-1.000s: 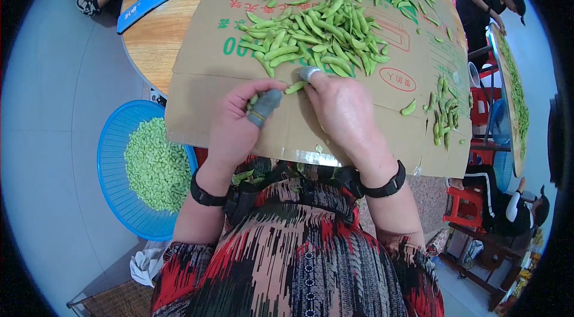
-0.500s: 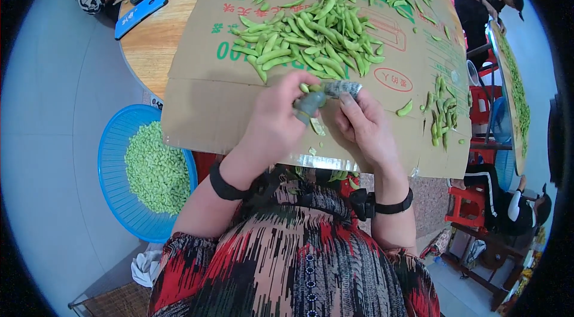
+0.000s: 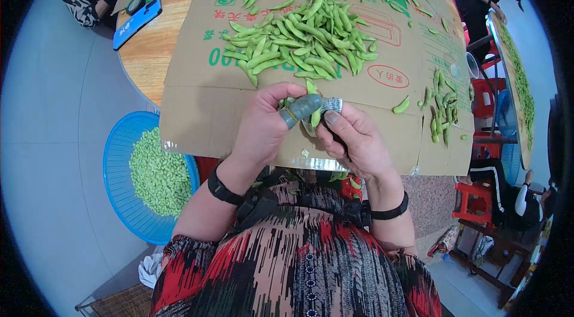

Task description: Shelling green bean pods into a basket using finger-mounted tools.

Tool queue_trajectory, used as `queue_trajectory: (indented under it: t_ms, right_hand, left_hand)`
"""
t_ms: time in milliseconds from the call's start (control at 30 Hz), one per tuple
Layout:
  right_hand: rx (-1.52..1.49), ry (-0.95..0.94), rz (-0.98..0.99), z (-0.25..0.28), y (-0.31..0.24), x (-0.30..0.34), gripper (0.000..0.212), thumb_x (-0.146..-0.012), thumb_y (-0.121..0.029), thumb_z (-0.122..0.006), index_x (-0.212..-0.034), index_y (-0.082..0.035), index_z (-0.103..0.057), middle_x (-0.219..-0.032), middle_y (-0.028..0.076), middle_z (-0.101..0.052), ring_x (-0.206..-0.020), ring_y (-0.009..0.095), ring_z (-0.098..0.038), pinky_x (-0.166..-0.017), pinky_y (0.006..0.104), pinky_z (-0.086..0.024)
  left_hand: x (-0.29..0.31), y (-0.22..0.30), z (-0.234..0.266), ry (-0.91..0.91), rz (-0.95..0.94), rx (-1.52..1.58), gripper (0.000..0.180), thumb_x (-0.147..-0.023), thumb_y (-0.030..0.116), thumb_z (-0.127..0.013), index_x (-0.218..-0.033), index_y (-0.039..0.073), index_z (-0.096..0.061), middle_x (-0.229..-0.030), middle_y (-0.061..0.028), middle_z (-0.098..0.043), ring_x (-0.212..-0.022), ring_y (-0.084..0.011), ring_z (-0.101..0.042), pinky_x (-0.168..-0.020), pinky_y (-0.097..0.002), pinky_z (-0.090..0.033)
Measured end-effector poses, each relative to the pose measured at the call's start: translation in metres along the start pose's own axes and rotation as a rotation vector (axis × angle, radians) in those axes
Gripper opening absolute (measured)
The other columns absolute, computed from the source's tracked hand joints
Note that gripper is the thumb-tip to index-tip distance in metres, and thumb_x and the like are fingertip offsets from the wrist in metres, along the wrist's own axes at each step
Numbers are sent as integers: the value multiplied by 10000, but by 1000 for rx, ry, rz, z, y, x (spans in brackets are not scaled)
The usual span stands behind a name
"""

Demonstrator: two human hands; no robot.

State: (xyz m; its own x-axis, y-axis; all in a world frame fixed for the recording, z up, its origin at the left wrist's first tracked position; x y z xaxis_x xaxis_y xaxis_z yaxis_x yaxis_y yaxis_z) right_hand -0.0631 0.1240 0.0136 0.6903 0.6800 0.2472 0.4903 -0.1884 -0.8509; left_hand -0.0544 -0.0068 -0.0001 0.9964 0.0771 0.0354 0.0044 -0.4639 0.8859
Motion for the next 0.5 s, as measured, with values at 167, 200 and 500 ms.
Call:
queue_trajectory:
  t_ms: [167,200,500]
  right_hand:
    - [-96,19,-91,-7,2,8,207,-964,-181,-418,-1061,-60,-555,-685,-37,-463,-499,18,-312,-439,155,-250]
    - [-149,-17,-128,-9,3,9,219,-961,-178,-427,-1099,-65,-553,-690,-36,-467,-495,18,-306,-434,152,-243]
    - [383,161,95,0,-7,1,167,-937,-128,-446,-888,-34,-576,-613,-17,-485,-494,48,-400,-425,210,-311]
  left_hand:
    - [4,0,1,-98,18,32,188,-802,0,-618,-986,29,-638,-928,-45,-650,-835,-110,-596,-750,-242,-479]
    - [4,-3,-1,-172,65,189,200,-804,-7,-603,-998,35,-633,-941,-50,-645,-836,-124,-602,-746,-246,-484]
    - [1,-8,-3,-108,205,294,213,-793,-17,-593,-997,43,-585,-920,-29,-604,-818,-104,-571,-696,-228,-470]
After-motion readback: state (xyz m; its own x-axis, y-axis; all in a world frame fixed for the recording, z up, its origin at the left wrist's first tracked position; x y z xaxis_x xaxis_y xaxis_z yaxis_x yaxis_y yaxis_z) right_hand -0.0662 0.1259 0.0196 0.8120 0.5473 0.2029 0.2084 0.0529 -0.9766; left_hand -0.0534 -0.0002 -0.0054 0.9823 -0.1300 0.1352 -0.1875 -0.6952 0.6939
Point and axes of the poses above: each hand's wrist, its own x-axis away from the middle knuckle, its own z-axis out of the back of the hand, y = z × x, the point moved 6 cm from there along -x, towards the middle knuckle
